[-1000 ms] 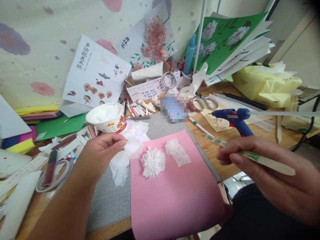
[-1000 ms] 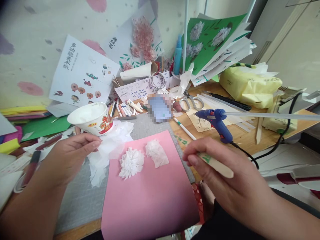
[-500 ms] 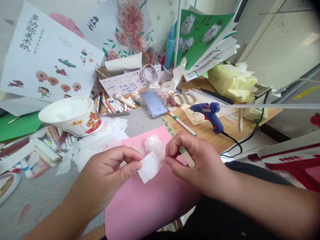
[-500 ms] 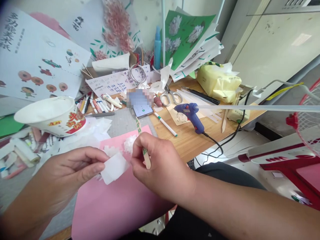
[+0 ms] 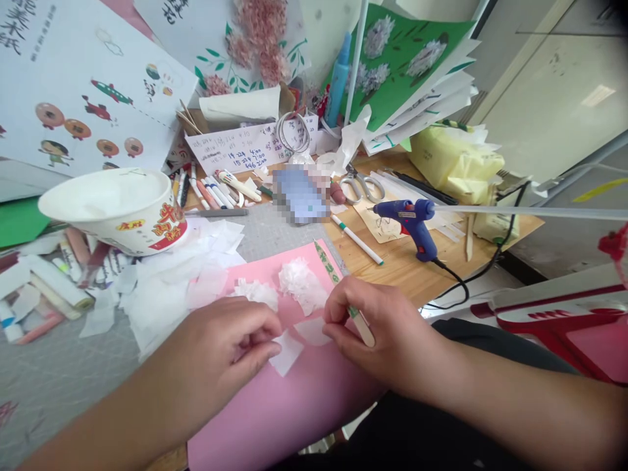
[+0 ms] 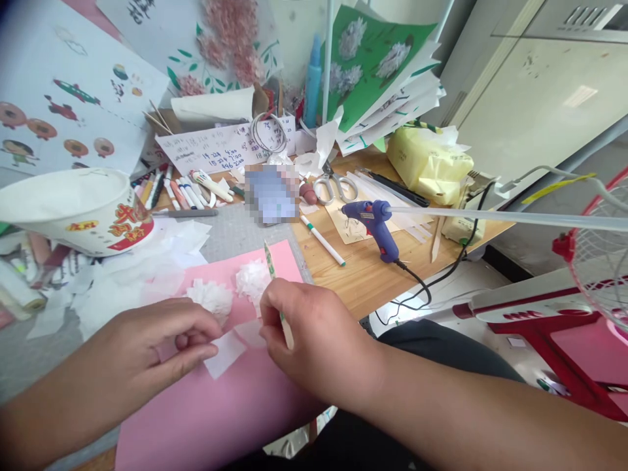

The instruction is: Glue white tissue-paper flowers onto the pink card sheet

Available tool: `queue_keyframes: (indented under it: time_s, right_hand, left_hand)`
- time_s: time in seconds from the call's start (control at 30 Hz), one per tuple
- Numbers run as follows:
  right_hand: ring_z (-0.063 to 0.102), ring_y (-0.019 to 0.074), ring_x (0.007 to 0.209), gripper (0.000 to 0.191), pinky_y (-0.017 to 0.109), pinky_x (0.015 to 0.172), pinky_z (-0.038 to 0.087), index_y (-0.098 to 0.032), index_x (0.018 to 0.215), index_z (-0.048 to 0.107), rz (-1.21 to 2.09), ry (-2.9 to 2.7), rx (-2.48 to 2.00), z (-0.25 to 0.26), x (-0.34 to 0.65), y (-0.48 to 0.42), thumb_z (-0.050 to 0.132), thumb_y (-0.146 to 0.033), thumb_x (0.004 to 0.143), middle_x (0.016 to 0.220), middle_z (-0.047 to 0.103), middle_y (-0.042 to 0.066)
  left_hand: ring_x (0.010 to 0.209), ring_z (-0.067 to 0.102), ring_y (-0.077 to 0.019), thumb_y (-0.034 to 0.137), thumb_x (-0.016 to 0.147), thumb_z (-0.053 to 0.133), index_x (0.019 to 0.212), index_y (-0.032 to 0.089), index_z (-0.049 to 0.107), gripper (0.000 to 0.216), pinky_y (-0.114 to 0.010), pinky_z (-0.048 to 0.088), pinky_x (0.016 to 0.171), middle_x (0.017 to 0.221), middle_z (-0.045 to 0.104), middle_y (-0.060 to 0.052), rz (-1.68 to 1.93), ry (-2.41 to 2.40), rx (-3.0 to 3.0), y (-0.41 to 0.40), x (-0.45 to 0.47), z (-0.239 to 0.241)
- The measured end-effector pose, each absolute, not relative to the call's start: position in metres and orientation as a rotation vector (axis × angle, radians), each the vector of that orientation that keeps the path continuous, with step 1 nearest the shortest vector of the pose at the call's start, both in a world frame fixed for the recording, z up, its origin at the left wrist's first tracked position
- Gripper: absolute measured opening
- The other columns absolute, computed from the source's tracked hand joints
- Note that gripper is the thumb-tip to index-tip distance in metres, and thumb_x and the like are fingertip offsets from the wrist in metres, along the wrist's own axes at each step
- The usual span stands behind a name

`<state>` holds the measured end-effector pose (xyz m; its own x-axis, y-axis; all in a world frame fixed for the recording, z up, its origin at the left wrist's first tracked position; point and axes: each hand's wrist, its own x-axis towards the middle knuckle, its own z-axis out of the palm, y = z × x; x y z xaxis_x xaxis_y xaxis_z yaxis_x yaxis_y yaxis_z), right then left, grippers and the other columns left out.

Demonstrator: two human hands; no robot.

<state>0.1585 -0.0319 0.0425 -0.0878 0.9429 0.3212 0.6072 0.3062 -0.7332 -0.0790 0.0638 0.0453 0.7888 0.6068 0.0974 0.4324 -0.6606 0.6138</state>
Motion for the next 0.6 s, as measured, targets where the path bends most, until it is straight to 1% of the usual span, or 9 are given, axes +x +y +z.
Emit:
queue_keyframes:
  time_s: [0.07, 0.1, 0.17, 0.23, 0.3, 0.4, 0.5, 0.57, 0.6]
  right_hand:
    - [0.063, 0.0100, 0.062, 0.017, 0.018, 0.059, 0.046, -0.019, 0.077, 0.055, 0.468, -1.863, -1.354, 0.040, 0.162, -0.035, 0.059, -0.004, 0.084, 0.071, 0.068, 0.000]
    - [0.062, 0.0102, 0.062, 0.018, 0.018, 0.059, 0.045, -0.019, 0.077, 0.055, 0.429, -1.898, -1.335, 0.039, 0.163, -0.036, 0.059, -0.004, 0.085, 0.071, 0.068, 0.000]
    - [0.060, 0.0104, 0.061, 0.018, 0.019, 0.058, 0.044, -0.019, 0.077, 0.056, 0.364, -1.942, -1.302, 0.036, 0.164, -0.037, 0.059, -0.005, 0.088, 0.069, 0.066, 0.000]
    - [0.060, 0.0104, 0.060, 0.018, 0.019, 0.057, 0.045, -0.019, 0.078, 0.057, 0.344, -1.943, -1.285, 0.033, 0.163, -0.038, 0.059, -0.006, 0.089, 0.068, 0.066, 0.000]
    - [0.062, 0.0104, 0.061, 0.018, 0.018, 0.058, 0.046, -0.019, 0.078, 0.056, 0.358, -1.928, -1.292, 0.032, 0.162, -0.037, 0.060, -0.006, 0.088, 0.069, 0.067, 0.000]
    - [0.066, 0.0109, 0.063, 0.015, 0.019, 0.060, 0.051, -0.021, 0.082, 0.057, 0.395, -1.896, -1.319, 0.034, 0.160, -0.037, 0.063, -0.008, 0.088, 0.073, 0.070, -0.001]
    - [0.073, 0.0120, 0.073, 0.016, 0.020, 0.069, 0.057, -0.021, 0.096, 0.060, 0.421, -1.840, -1.295, 0.041, 0.163, -0.038, 0.065, -0.008, 0.088, 0.085, 0.076, 0.000]
    - [0.075, 0.0108, 0.078, 0.020, 0.019, 0.074, 0.058, -0.019, 0.103, 0.062, 0.403, -1.816, -1.244, 0.047, 0.167, -0.040, 0.062, -0.004, 0.090, 0.089, 0.078, 0.001]
    - [0.075, 0.0101, 0.077, 0.022, 0.018, 0.074, 0.058, -0.018, 0.107, 0.063, 0.384, -1.828, -1.212, 0.050, 0.170, -0.042, 0.060, -0.003, 0.092, 0.089, 0.078, 0.001]
  left_hand:
    - [0.063, 0.059, -0.0165, 0.033, 0.091, 0.066, 0.079, 0.027, 0.068, 0.013, -0.030, 0.042, 0.061, 0.067, 0.064, 0.006, 0.399, 0.738, 2.571, 0.065, -0.082, 0.043]
    - [0.068, 0.059, -0.0182, 0.039, 0.092, 0.069, 0.083, 0.028, 0.069, 0.014, -0.033, 0.043, 0.066, 0.072, 0.065, 0.005, 0.446, 0.734, 2.633, 0.064, -0.082, 0.042]
    - [0.083, 0.061, -0.0216, 0.046, 0.092, 0.073, 0.099, 0.029, 0.071, 0.018, -0.037, 0.044, 0.077, 0.089, 0.068, 0.002, 0.593, 0.739, 2.670, 0.059, -0.079, 0.038]
    - [0.096, 0.061, -0.0228, 0.042, 0.096, 0.072, 0.109, 0.031, 0.070, 0.018, -0.039, 0.044, 0.086, 0.103, 0.068, 0.001, 0.663, 0.711, 2.643, 0.053, -0.071, 0.033]
    - [0.096, 0.060, -0.0214, 0.030, 0.100, 0.065, 0.103, 0.029, 0.070, 0.006, -0.039, 0.042, 0.086, 0.101, 0.067, 0.001, 0.677, 0.671, 2.606, 0.047, -0.063, 0.027]
    - [0.086, 0.057, -0.0198, 0.019, 0.101, 0.056, 0.086, 0.026, 0.067, 0.020, -0.037, 0.039, 0.080, 0.088, 0.064, 0.002, 0.673, 0.682, 2.577, 0.047, -0.056, 0.021]
    - [0.082, 0.056, -0.0206, 0.020, 0.098, 0.058, 0.083, 0.026, 0.067, 0.018, -0.037, 0.037, 0.076, 0.084, 0.065, 0.002, 0.625, 0.771, 2.608, 0.054, -0.056, 0.021]
    - [0.080, 0.056, -0.0220, 0.022, 0.096, 0.061, 0.081, 0.026, 0.068, 0.017, -0.037, 0.035, 0.074, 0.082, 0.066, 0.002, 0.611, 0.820, 2.667, 0.058, -0.056, 0.022]
    - [0.080, 0.056, -0.0228, 0.022, 0.095, 0.061, 0.080, 0.026, 0.068, 0.017, -0.038, 0.034, 0.074, 0.081, 0.066, 0.001, 0.620, 0.840, 2.700, 0.060, -0.056, 0.022]
